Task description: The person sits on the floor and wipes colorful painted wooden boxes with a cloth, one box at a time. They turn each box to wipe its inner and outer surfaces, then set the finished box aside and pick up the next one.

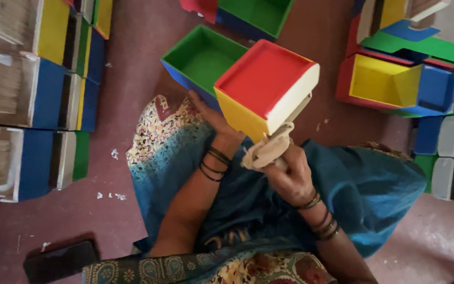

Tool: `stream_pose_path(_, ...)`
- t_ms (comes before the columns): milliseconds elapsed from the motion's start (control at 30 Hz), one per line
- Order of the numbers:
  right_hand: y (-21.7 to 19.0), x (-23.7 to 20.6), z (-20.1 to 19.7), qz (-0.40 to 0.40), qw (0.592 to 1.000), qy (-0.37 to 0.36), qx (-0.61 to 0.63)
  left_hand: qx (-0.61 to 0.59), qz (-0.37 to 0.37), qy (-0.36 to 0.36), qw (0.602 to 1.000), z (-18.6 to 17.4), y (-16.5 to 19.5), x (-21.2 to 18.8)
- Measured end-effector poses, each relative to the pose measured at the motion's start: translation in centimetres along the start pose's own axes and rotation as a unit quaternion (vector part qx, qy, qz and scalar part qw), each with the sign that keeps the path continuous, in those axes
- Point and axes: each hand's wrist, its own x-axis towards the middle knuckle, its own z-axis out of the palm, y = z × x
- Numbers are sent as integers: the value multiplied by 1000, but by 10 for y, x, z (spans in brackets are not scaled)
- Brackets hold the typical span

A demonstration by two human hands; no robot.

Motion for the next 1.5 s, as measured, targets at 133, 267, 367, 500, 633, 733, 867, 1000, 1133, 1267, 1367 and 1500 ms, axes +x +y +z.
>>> stream_pose_path(133,26,-15,7,249,968,11,-26,28,13,6,999,10,2,-4)
stream_pose_path(267,56,-13,-12,314,949,27,-3,49,22,-7,999,17,5,0)
stream_pose_path(367,57,-9,-29,326,940,93,41,35,29,-20,999,12,2,4)
stream_pose_path(500,48,2,-30,286,944,112,122,75,32,1,997,-1,-5,5)
stream_pose_path(633,45,4,-18,244,968,58,12,67,7,4,998,-6,-11,2)
stream_pose_path(733,45,-4,-14,253,964,-13,-78,70,0,38,997,-1,-10,3)
stream_pose_path(867,39,-13,-22,276,959,-52,41,96,10,-5,995,8,-3,6)
stream_pose_path(1000,28,-4,-40,277,958,43,62,86,45,70,993,3,0,7)
stream_pose_path(1133,15,10,-68,275,953,123,-19,101,56,23,993,-23,-4,15)
stream_pose_path(1267,6,21,-77,221,955,161,-119,187,60,-47,979,-61,-5,19)
stream_pose_path(1367,6,32,-84,152,953,211,-158,184,14,-86,979,-81,-3,17)
stream_pose_path(1500,2,57,-103,124,969,200,-68,196,-73,-107,972,-82,0,10)
